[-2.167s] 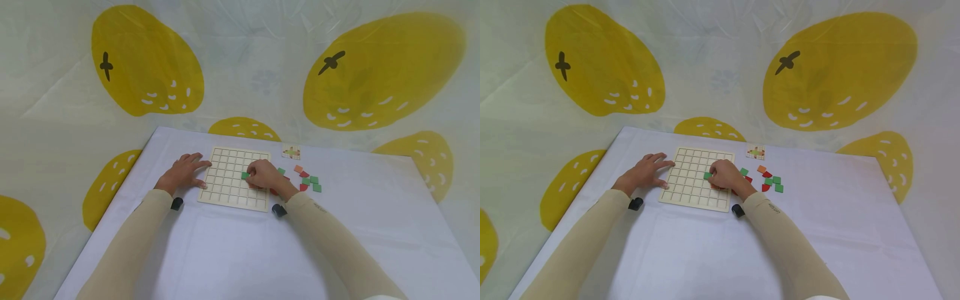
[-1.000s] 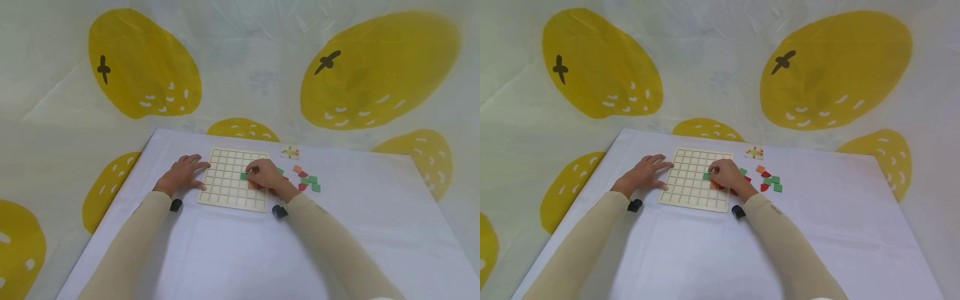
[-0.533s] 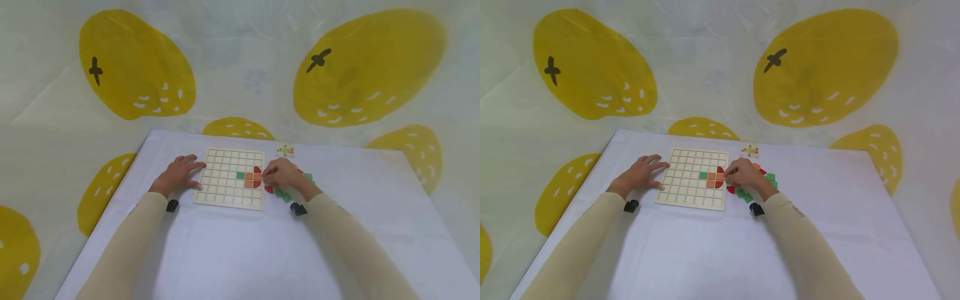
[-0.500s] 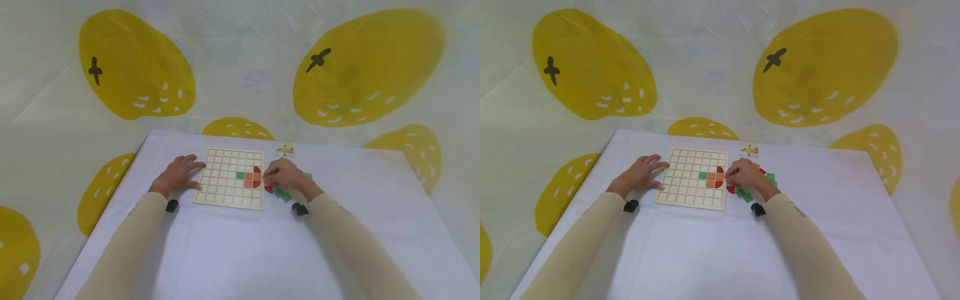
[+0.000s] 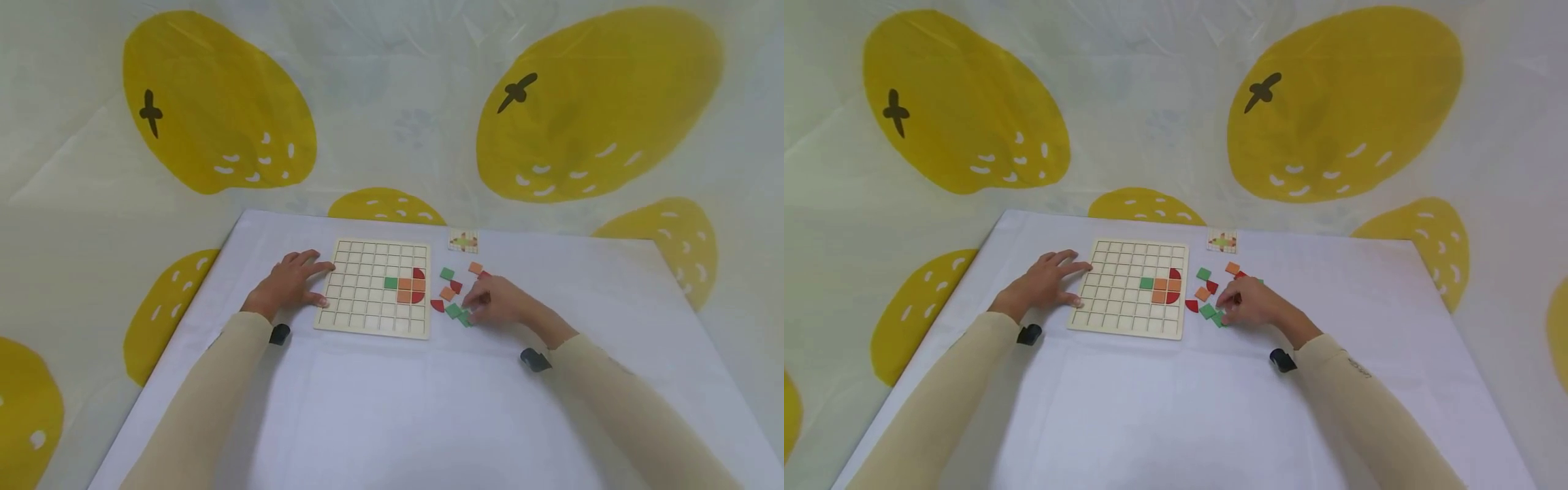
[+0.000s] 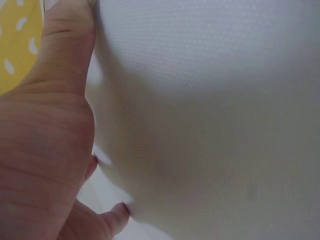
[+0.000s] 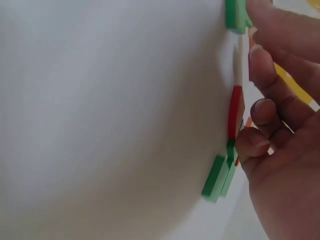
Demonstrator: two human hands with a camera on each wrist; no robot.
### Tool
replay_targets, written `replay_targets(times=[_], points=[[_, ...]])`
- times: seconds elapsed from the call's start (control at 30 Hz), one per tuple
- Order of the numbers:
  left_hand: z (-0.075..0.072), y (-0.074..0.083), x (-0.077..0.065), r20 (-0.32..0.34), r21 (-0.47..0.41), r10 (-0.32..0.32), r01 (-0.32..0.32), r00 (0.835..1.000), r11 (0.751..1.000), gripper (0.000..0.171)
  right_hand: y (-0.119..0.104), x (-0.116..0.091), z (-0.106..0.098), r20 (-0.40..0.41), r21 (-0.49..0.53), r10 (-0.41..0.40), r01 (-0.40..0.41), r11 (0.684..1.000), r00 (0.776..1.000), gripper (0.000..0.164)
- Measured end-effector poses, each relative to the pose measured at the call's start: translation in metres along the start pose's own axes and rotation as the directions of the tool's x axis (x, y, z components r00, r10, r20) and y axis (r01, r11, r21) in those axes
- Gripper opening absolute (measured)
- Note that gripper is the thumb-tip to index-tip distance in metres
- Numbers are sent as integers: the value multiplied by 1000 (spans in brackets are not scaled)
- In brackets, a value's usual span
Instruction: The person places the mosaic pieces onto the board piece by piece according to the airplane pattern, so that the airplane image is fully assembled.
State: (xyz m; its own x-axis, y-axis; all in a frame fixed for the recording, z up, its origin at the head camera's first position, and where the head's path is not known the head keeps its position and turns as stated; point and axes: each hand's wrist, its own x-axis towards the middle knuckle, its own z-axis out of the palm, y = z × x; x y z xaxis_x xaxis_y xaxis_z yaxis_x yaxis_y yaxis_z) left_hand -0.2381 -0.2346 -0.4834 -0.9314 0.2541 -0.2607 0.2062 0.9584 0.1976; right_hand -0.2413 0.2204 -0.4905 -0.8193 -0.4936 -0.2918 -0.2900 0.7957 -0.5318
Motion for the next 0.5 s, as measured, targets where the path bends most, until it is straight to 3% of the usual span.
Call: replay_targets(times=[0.1,0.5], points=[[1,-1,1,-1,2,-4,4,1000,1000,87,1,-8,2,4,-18,33,-32,999,999,28],[5,-7,6,-3,-2,8,-8,1000,1000,86,-3,-11,8,-8,-63,-13,12,998,1000,22]])
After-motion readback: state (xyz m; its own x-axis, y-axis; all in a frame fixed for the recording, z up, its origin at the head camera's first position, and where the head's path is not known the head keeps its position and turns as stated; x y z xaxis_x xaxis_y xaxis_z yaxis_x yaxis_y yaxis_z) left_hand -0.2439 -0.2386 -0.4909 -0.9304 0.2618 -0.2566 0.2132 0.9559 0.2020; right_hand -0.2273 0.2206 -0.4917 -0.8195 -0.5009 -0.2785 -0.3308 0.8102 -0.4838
